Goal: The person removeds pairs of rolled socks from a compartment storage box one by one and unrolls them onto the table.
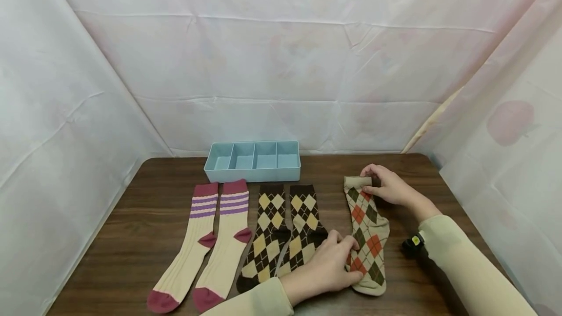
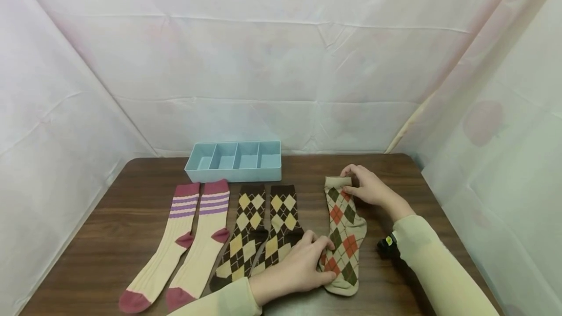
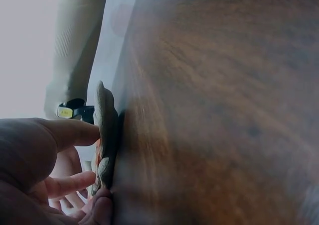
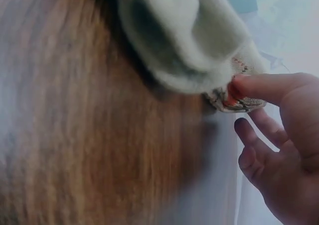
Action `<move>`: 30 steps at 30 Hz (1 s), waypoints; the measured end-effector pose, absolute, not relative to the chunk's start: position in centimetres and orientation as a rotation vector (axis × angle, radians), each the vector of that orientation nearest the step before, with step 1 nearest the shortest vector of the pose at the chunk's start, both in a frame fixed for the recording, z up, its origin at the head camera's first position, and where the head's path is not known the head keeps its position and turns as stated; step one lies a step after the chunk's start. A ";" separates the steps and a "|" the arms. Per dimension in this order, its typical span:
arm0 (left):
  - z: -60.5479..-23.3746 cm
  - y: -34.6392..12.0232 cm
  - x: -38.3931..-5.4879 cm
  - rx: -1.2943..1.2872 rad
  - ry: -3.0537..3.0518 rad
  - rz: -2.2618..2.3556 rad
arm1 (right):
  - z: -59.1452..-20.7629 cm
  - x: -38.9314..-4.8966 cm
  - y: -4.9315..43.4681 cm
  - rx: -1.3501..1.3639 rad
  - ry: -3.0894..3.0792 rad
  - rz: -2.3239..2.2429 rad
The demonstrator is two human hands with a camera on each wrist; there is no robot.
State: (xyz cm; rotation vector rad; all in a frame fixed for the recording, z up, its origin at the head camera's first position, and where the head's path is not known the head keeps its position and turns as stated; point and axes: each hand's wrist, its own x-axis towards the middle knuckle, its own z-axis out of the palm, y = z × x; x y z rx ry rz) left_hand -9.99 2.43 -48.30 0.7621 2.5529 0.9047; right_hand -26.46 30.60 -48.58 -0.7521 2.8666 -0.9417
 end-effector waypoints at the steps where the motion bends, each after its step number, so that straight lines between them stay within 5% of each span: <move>1: -48.3 2.4 -10.0 0.764 2.556 0.903 | -48.6 -26.5 30.7 -0.759 2.884 -0.930; 30: -48.6 4.7 -9.5 0.902 2.600 0.808 | -47.8 -25.8 33.8 -0.514 2.775 -0.882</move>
